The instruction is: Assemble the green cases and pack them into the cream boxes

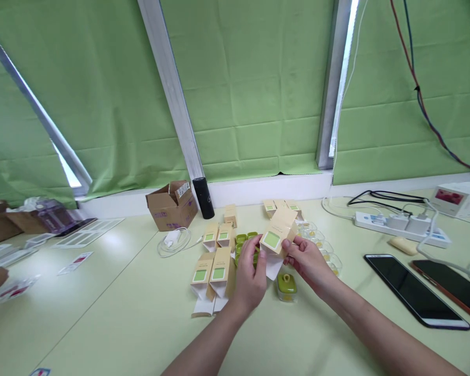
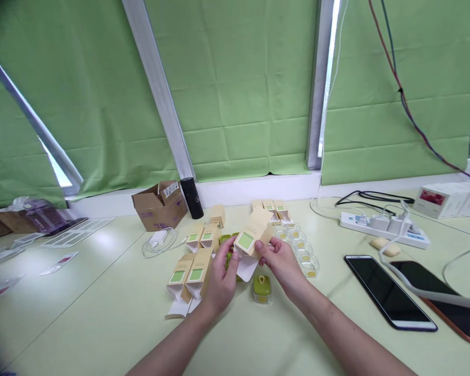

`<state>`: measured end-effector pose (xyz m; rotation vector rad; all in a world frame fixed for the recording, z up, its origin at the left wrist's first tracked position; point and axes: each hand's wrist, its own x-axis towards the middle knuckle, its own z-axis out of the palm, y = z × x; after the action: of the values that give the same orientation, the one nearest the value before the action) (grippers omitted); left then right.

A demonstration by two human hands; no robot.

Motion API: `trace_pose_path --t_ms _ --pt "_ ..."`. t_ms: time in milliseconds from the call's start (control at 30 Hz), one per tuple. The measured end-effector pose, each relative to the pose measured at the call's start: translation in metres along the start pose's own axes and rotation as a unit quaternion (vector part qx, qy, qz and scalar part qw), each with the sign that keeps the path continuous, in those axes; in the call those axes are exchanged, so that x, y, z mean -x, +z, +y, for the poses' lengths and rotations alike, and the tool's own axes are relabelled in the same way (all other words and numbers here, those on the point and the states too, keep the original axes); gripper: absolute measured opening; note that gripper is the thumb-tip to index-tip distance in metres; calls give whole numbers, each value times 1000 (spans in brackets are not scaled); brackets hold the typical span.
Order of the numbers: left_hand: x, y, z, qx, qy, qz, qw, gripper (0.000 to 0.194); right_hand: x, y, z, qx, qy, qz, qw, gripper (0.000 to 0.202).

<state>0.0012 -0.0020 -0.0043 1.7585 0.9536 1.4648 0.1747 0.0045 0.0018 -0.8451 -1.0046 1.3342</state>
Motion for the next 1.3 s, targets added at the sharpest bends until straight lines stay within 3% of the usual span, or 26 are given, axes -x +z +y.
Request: trace_pose_path --t_ms 233,467,700,867,1100,1300 --pt "-5 2 0 76 -39 31 996 39 0 1 -3 -37 16 -7 999 50" --pt "-3 5 -5 28 -41 28 998 40 2 0 -4 -29 26 -16 999 51" --pt "-3 3 -7 20 -42 5 999 60 5 -1 -4 -29 48 -34 998 53" --pt "-2 -1 -5 80 -33 -13 996 53 5 -1 -7 -35 50 -26 998 52" --pt "-7 -4 1 166 -49 3 985 51 4 -3 -11 -27 53 -10 998 49" --pt "-10 -4 1 147 -65 16 987 47 2 -5 -11 -20 59 13 998 47"
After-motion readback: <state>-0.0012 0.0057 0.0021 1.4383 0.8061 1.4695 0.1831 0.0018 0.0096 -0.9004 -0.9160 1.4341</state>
